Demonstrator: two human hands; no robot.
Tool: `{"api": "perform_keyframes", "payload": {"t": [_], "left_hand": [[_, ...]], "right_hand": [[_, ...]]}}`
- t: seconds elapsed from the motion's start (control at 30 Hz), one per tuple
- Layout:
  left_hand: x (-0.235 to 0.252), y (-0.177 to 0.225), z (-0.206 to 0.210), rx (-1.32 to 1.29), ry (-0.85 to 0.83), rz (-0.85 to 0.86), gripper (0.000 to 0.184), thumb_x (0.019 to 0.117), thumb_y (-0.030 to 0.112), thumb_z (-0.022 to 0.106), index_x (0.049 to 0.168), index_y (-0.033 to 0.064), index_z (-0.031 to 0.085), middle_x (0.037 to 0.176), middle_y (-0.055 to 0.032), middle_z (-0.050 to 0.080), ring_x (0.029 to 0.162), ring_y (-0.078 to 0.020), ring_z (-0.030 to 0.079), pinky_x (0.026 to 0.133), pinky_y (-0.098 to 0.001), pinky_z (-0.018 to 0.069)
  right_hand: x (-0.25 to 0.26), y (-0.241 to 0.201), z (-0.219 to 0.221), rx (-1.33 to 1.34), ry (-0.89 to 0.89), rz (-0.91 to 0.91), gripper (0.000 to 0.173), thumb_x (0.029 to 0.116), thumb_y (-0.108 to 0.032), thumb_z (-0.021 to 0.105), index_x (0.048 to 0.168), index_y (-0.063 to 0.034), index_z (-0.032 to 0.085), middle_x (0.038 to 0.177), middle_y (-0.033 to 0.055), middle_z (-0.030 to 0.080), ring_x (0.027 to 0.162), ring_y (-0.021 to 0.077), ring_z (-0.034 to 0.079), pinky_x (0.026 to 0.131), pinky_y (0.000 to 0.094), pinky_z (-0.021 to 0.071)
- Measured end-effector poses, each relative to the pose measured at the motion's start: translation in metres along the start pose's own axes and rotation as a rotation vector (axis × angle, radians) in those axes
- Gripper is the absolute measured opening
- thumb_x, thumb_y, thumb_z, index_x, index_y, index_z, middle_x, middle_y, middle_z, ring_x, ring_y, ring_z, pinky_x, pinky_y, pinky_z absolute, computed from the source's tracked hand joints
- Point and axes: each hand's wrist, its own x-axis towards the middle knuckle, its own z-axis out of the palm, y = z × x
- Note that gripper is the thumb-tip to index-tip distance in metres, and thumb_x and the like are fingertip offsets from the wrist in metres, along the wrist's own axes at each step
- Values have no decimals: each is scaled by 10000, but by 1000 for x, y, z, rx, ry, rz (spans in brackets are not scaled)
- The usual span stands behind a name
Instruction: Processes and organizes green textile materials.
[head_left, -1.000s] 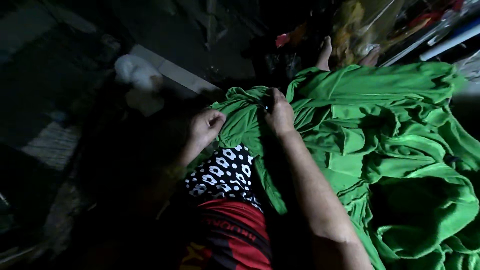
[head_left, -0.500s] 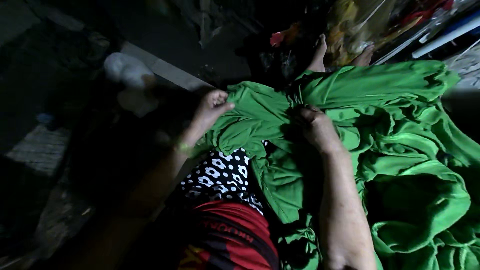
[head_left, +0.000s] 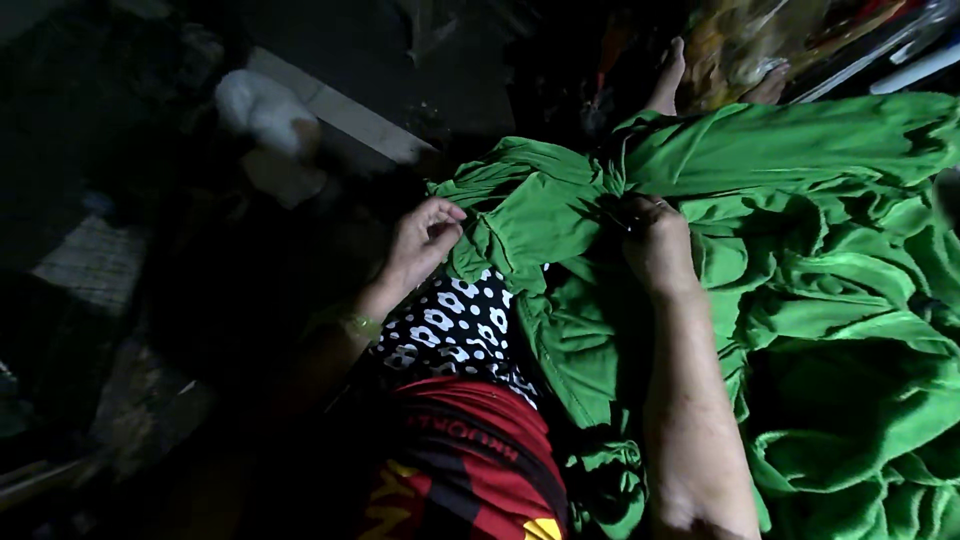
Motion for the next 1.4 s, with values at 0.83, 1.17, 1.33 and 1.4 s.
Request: {"api": "perform_keyframes", "payload": {"t": [0.83, 1.17, 1.33, 1.4], "left_hand": [[-15, -7, 24, 283, 214, 278, 138, 937, 79, 678, 938, -37, 752, 917, -188, 717, 803, -219, 685, 772, -309, 561], [-16, 0, 20, 134, 173, 35, 201, 997, 99, 610, 1047, -72, 704, 1004, -185, 705, 899, -197, 692, 853, -338, 575], [-9, -3, -5, -40, 281, -78, 217, 1003, 106, 611, 1046, -98, 672, 1018, -127, 672, 883, -56, 642, 836, -220, 542], [-9, -4, -5, -74, 299, -59, 183, 972, 107, 658, 974, -76, 674, 1035, -101, 655, 901, -32, 629, 833, -194, 536]], "right_hand": [[-8, -80, 69, 164, -172, -225, 225, 926, -26, 658, 1142, 7, 709, 1094, 228, 721, 1040, 419, 700, 914, 639, 510], [-7, -85, 72, 146, -220, -73, 258, 1016, -85, 559, 1215, 44, 662, 1058, 261, 709, 1006, 444, 700, 882, 624, 529], [-2, -69, 78, 454, -232, 151, 363, 970, -239, 654, 1243, -9, 586, 954, 177, 685, 859, 333, 675, 779, 571, 531], [-2, -77, 81, 362, -190, 111, 353, 961, -238, 697, 1202, 14, 636, 1015, 201, 700, 903, 368, 690, 797, 598, 531]]}}
